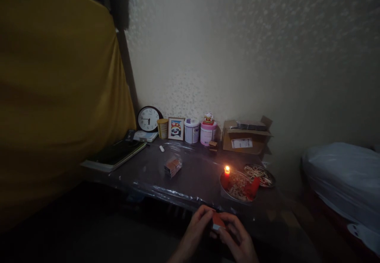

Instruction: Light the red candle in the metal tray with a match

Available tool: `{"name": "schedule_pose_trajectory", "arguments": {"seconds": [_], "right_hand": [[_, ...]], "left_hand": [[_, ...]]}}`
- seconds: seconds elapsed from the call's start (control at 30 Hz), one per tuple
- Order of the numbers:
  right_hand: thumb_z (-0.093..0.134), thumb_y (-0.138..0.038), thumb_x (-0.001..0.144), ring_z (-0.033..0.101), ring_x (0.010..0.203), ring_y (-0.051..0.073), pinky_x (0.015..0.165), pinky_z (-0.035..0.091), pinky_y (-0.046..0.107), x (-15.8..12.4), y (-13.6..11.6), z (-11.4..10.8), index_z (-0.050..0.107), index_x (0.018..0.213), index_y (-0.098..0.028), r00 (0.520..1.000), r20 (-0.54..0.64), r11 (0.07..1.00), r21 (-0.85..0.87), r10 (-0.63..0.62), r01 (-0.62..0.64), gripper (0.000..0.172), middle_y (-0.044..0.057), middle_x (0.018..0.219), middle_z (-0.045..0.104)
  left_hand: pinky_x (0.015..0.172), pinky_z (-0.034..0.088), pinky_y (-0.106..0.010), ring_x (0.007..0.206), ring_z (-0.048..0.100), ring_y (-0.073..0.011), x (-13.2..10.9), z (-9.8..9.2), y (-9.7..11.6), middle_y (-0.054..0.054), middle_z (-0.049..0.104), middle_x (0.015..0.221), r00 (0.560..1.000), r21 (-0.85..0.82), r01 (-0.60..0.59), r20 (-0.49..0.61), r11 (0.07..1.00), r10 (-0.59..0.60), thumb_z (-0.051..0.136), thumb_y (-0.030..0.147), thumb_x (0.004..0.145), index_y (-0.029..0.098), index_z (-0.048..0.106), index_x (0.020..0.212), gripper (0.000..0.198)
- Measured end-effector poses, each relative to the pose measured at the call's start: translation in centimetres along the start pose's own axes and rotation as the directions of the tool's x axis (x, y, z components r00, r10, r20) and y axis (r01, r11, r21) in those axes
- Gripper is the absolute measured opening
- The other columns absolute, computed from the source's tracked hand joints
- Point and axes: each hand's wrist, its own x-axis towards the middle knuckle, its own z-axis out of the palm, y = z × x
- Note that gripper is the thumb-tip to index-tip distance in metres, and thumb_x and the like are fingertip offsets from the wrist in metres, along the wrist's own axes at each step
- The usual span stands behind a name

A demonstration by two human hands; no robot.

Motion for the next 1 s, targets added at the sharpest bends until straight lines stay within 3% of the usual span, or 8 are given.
{"name": "schedule_pose_trajectory", "arguments": {"seconds": [0.47, 0.67, 1.0], "right_hand": [[0.06, -0.046, 0.076, 0.064, 0.077, 0.02, 0.064, 0.049, 0.026, 0.06, 0.45, -0.28, 0.057, 0.094, -0.021, 0.999, 0.01, 0.998, -0.049, -0.034, 0.035, 0.031, 0.005, 0.087, 0.068], [0.061, -0.046, 0.074, 0.064, 0.067, 0.019, 0.061, 0.049, 0.027, 0.06, 0.18, -0.24, 0.059, 0.093, -0.02, 0.999, 0.0, 0.998, -0.053, -0.047, 0.047, 0.032, 0.003, 0.073, 0.068], [0.059, -0.048, 0.075, 0.063, 0.071, 0.02, 0.065, 0.049, 0.028, -0.11, 0.16, -0.25, 0.059, 0.092, -0.02, 1.0, 0.013, 0.998, -0.056, -0.027, 0.027, 0.033, 0.004, 0.076, 0.067]], "left_hand": [[0.054, 0.041, -0.023, 0.061, 0.051, -0.0119, -0.43, 0.25, 0.38, 0.003, 0.054, 0.064, 1.0, -0.011, -0.008, -0.002, 1.0, 0.008, 0.057, 0.043, 0.074, 0.016, 0.056, 0.076, 0.028], [0.054, 0.041, -0.023, 0.06, 0.052, -0.012, -0.54, 0.31, 0.45, 0.003, 0.055, 0.065, 1.0, -0.002, -0.007, -0.009, 1.0, 0.007, 0.057, 0.044, 0.074, 0.016, 0.056, 0.077, 0.028], [0.054, 0.041, -0.023, 0.061, 0.05, -0.0121, -0.42, 0.06, 0.28, 0.003, 0.053, 0.064, 1.0, -0.004, 0.001, -0.008, 1.0, -0.001, 0.058, 0.043, 0.073, 0.016, 0.056, 0.076, 0.027]]}}
